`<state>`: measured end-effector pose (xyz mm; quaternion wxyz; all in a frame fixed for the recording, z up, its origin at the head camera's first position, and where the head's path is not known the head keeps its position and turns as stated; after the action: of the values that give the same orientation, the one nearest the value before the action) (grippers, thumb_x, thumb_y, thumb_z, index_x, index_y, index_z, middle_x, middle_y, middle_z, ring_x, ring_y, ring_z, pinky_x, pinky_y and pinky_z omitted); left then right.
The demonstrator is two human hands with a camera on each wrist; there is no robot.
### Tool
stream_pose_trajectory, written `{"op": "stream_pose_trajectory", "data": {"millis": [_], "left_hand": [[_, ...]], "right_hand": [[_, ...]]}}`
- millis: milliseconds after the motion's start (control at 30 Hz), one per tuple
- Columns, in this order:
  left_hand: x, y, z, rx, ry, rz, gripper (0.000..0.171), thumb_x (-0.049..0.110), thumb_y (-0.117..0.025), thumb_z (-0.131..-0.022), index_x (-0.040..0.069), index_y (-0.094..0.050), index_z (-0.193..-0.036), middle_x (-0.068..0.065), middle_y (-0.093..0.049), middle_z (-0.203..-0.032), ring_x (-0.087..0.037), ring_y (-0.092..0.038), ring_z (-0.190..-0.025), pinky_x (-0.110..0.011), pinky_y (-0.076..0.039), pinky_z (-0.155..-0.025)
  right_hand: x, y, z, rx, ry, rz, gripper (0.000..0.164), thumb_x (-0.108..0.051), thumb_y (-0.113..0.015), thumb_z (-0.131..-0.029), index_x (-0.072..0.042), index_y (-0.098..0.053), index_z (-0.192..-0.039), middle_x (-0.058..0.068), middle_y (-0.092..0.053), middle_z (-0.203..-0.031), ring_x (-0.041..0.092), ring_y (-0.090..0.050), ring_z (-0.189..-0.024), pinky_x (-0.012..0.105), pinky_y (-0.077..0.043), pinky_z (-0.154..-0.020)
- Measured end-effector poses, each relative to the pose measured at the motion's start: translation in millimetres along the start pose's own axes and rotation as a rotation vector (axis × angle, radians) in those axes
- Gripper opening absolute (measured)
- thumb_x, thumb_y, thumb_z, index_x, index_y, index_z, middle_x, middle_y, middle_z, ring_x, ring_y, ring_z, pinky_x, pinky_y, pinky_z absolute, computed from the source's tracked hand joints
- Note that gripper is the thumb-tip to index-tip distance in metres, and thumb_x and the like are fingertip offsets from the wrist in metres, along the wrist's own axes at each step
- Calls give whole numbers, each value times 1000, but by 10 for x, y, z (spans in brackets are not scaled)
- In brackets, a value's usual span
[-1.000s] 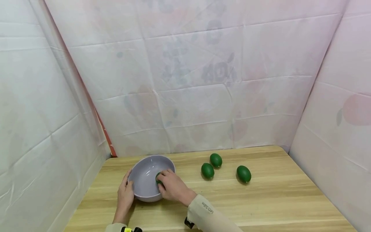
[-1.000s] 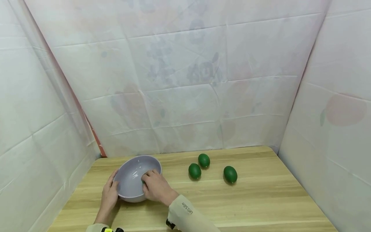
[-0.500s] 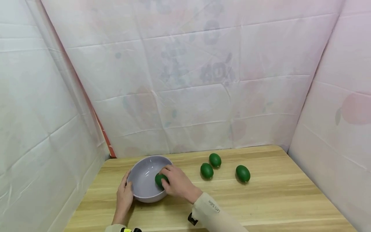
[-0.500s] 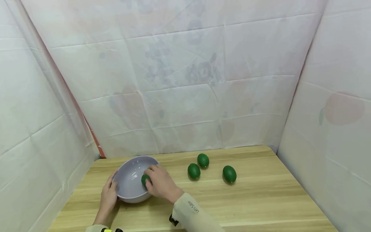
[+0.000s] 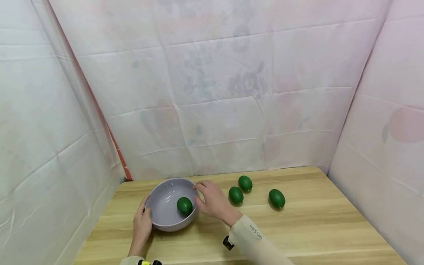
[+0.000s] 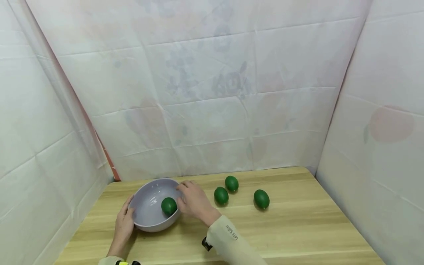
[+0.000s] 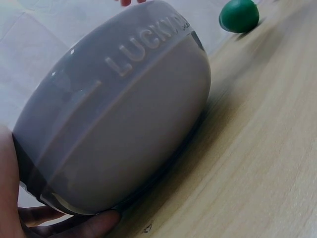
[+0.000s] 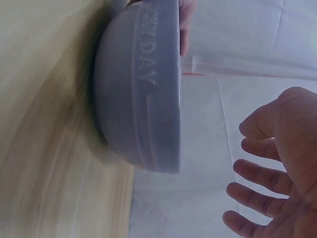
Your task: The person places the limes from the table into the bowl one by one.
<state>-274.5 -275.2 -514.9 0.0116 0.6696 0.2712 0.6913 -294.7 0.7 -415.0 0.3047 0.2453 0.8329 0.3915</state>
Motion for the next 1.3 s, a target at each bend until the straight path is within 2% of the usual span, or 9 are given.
{"op": "stream_pose_trajectory", "data": {"millis": [167, 500, 800, 1067, 1300], "left_hand": [[4, -1, 20, -10, 9, -2, 53, 16, -32, -108, 21, -32, -161, -16, -27, -168, -44, -25, -154, -60, -25, -126], [17, -17, -4, -13, 17, 17, 54, 15, -31, -107, 21, -30, -161, -15, -25, -169, -43, -25, -155, -59, -26, -126], [36, -9, 11, -17, 19, 16, 54, 17, -31, -108, 22, -30, -161, -14, -25, -169, -44, -25, -154, -60, -27, -125], [35, 0, 6, -16, 19, 2, 53, 19, -30, -108, 24, -30, -161, -15, -25, -169, -44, -25, -154, -61, -26, -125], [14, 2, -11, 2, 7, -5, 53, 16, -33, -107, 21, -33, -160, -16, -29, -167, -43, -27, -154, -59, -27, -126]], "right_hand": [[78, 83, 26, 22, -7, 12, 26, -15, -70, -91, -7, -71, -117, 6, -72, -117, 26, -67, -108, 41, -60, -90], [292, 275, 37, 47, -48, 15, 31, -16, -69, -92, -6, -68, -122, 13, -69, -124, 34, -64, -116, 52, -56, -97], [561, 382, 118, 35, -140, 62, 33, -19, -66, -95, -9, -66, -126, 14, -67, -128, 36, -63, -119, 58, -55, -94], [729, 397, 179, -5, -222, 75, 34, -19, -65, -96, -10, -64, -129, 15, -63, -134, 37, -58, -126, 60, -52, -95], [844, 366, 242, -12, -225, 102, 37, -19, -67, -95, -8, -63, -130, 17, -63, -132, 39, -59, -120, 60, -52, -90]]}}
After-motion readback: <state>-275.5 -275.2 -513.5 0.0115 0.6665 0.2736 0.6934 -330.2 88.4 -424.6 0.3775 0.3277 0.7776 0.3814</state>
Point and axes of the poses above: each hand's wrist, its own z-axis away from the middle knuckle, its own y-axis out of the back of the hand, x = y × z, the point moved 4 cm from there along -z, towards the middle knuckle
